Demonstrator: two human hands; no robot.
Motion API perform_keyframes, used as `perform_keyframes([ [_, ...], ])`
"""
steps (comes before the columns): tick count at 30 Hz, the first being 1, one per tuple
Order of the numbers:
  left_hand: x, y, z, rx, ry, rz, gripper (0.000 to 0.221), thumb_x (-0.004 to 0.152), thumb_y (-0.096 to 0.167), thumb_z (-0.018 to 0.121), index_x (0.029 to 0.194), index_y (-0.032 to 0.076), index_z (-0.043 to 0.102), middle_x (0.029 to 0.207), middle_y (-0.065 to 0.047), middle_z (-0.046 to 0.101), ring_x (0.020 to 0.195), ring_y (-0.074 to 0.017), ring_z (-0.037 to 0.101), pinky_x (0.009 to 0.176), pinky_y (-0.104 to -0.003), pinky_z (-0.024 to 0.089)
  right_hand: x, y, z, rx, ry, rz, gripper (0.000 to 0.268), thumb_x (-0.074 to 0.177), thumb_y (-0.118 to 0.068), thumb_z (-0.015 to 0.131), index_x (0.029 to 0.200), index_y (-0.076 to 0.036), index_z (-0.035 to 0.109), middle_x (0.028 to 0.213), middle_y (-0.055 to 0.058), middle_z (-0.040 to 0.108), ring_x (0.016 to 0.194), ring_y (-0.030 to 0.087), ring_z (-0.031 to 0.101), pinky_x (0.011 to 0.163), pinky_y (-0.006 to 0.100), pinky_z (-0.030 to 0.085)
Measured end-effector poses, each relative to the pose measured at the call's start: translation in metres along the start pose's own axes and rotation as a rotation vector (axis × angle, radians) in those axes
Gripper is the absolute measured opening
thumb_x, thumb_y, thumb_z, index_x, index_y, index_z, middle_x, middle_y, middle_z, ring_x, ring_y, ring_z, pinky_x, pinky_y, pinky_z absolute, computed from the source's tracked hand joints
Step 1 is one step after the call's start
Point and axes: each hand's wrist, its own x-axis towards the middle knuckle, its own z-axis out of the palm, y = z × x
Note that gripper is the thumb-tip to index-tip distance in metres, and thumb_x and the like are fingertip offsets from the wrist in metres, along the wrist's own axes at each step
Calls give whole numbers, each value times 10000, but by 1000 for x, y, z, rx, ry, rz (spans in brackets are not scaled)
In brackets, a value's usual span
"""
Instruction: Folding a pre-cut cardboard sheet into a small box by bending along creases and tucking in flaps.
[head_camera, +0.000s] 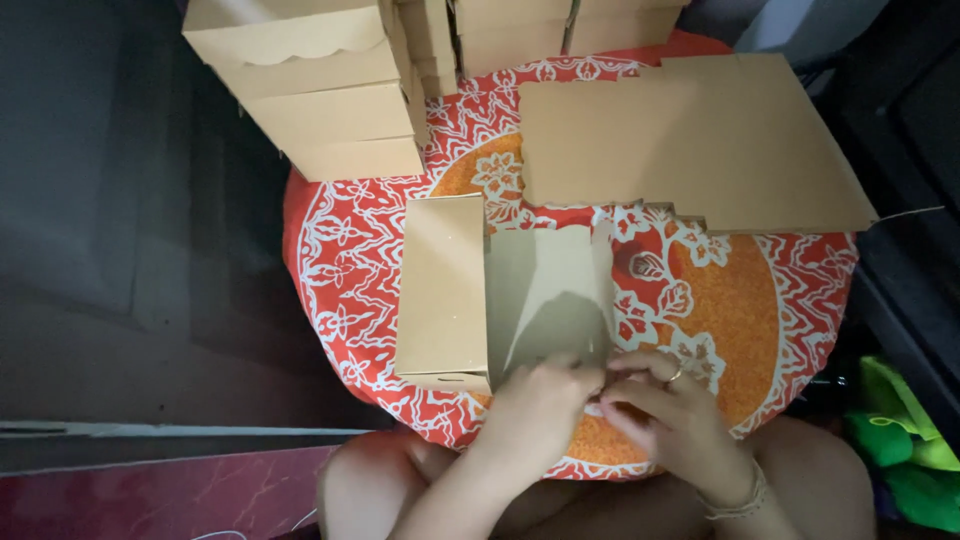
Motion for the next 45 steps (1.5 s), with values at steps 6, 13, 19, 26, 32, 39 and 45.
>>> perform_keyframes([
  [6, 18, -4, 7, 10, 136, 84, 129, 902, 69, 578, 810, 123, 649, 745, -135, 553, 693, -444, 650, 579, -541, 501, -6, 9, 6, -123, 74, -71, 104, 831, -29, 790, 829, -109, 724, 1015, 63, 625, 876, 186, 636, 786, 282, 509],
  [13, 37, 3, 16, -200, 119, -62, 311, 766, -50, 566, 828, 226, 696, 841, -28, 730, 796, -236, 721, 665, -391, 526, -1, 8, -15, -443, 16, -158, 122, 914, -96, 726, 851, -134, 628, 1020, 5, 678, 938, 165, 668, 888, 336, 488],
  [19, 46, -7, 24, -352, 160, -12, 76, 889, 35, 681, 881, 93, 632, 958, -87, 804, 924, -186, 792, 699, -323, 582, 5, 5, -14, -272, 93, -179, 181, 921, -16, 695, 766, -52, 610, 903, 35, 678, 887, 168, 677, 885, 311, 544],
  [26, 51, -15, 30, -334, 231, 71, 99, 850, 51, 732, 890, 109, 663, 894, -65, 769, 806, -214, 727, 722, -331, 528, 2, 10, -11, -305, 148, -227, 129, 914, -22, 722, 827, -40, 628, 928, 52, 680, 875, 191, 676, 873, 341, 566],
  [32, 39, -4, 13, -367, 188, 96, 149, 908, 25, 562, 892, 118, 677, 872, -46, 761, 800, -195, 719, 711, -329, 534, 5, 1, -14, -214, 203, -117, 119, 904, 8, 700, 849, -77, 636, 943, 60, 721, 884, 197, 697, 875, 318, 551],
  [39, 45, -1, 23, -290, 226, 50, 154, 953, 19, 534, 921, 104, 659, 897, -141, 741, 835, -348, 705, 720, -415, 492, 7, 5, -11, -229, 275, 10, 151, 852, -100, 813, 931, -111, 685, 939, 24, 739, 861, 210, 695, 860, 355, 546],
  [45, 48, 8, 30, -314, 262, -75, 110, 978, 69, 559, 935, 132, 637, 880, -128, 745, 800, -360, 703, 684, -428, 497, 6, 8, -14, -92, 257, 58, 136, 843, -46, 792, 877, -152, 713, 902, -14, 741, 889, 198, 688, 853, 343, 537],
])
